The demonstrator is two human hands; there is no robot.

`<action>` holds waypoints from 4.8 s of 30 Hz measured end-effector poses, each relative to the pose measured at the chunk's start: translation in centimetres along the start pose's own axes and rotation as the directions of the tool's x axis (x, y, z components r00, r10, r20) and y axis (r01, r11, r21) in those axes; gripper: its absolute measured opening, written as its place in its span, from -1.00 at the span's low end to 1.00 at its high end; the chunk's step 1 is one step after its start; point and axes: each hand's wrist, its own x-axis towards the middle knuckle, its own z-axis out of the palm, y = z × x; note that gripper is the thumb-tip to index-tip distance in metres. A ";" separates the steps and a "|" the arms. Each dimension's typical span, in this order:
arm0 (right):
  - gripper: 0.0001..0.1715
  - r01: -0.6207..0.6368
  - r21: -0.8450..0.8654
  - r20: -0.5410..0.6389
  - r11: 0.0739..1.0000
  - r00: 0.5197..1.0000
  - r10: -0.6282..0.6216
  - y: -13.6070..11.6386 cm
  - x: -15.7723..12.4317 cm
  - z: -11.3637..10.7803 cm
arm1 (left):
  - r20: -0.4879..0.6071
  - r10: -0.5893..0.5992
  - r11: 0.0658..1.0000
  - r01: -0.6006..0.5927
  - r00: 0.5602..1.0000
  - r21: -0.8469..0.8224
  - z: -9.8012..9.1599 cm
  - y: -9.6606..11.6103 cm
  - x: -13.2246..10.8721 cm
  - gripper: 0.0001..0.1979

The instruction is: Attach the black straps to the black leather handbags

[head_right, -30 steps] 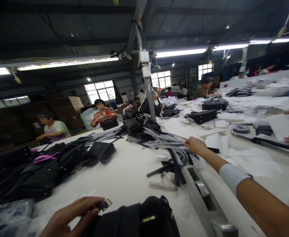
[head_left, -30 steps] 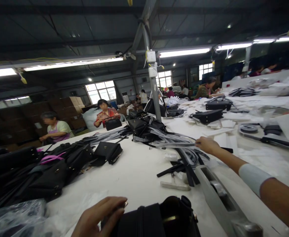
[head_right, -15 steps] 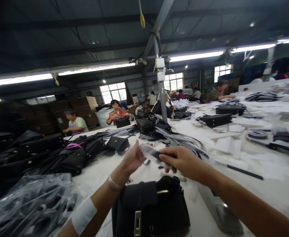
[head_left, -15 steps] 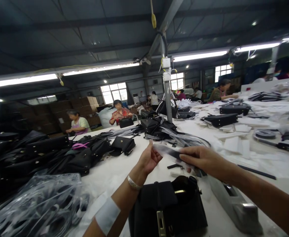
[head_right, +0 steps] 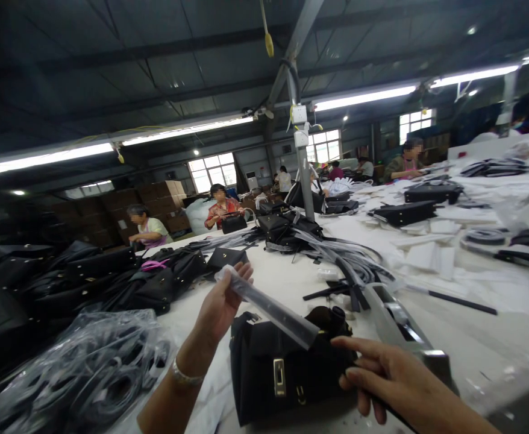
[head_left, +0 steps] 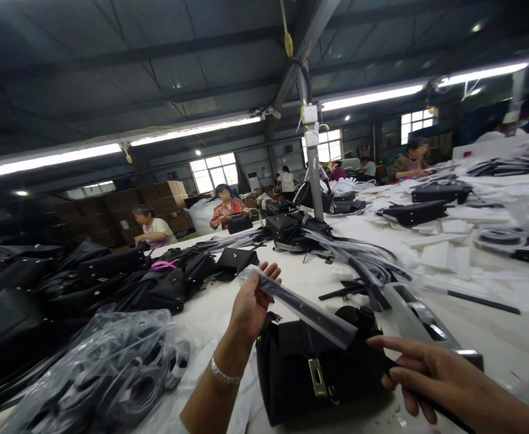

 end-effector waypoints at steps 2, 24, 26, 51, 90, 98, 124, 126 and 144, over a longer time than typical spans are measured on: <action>-0.02 0.003 -0.035 -0.001 0.999 1.000 -0.003 -0.5 -0.3 0.7 | 0.011 0.012 1.000 -0.012 1.000 0.029 0.0 0.2 -0.6 -0.69; -0.27 0.136 -0.078 0.051 0.988 0.990 -0.132 -3.9 0.2 3.5 | 0.088 0.038 0.952 -0.063 0.995 0.299 -1.1 0.0 -3.9 -0.73; -0.41 0.146 -0.111 0.079 0.983 0.987 -0.138 -4.7 0.0 3.9 | 0.123 -0.039 0.837 -0.035 0.992 0.546 -2.2 0.8 -4.7 -0.58; -0.66 -0.076 0.015 0.343 0.997 0.937 0.066 -2.1 -1.0 5.2 | 0.346 -0.572 0.059 -0.383 0.744 0.922 -3.0 0.2 -9.1 -0.74; -0.86 0.154 -0.001 -0.097 0.988 0.983 -0.154 2.8 -4.0 6.3 | 0.863 -0.308 -0.172 -0.915 0.401 0.364 -9.9 -0.3 -11.3 -0.38; -0.59 0.074 0.127 -0.436 0.989 0.900 -0.011 0.9 -3.2 5.9 | 0.545 -0.362 -0.008 -0.588 0.756 0.809 -8.3 -0.6 -9.9 -0.79; -0.40 0.293 -0.211 -0.457 0.933 0.814 -0.359 2.5 5.2 -2.2 | 0.288 -0.678 0.231 -0.175 0.676 0.957 7.0 -3.5 -0.4 -0.58; -0.46 0.315 -0.162 -0.360 0.935 0.864 -0.353 2.8 6.0 -2.5 | 0.234 -0.674 0.173 -0.158 0.701 0.972 7.4 -4.2 0.2 -0.57; -0.53 0.301 0.047 -0.537 0.952 0.812 -0.230 3.4 2.6 4.2 | 0.164 -0.718 -0.110 -0.343 0.677 0.933 9.6 -5.4 0.4 -0.48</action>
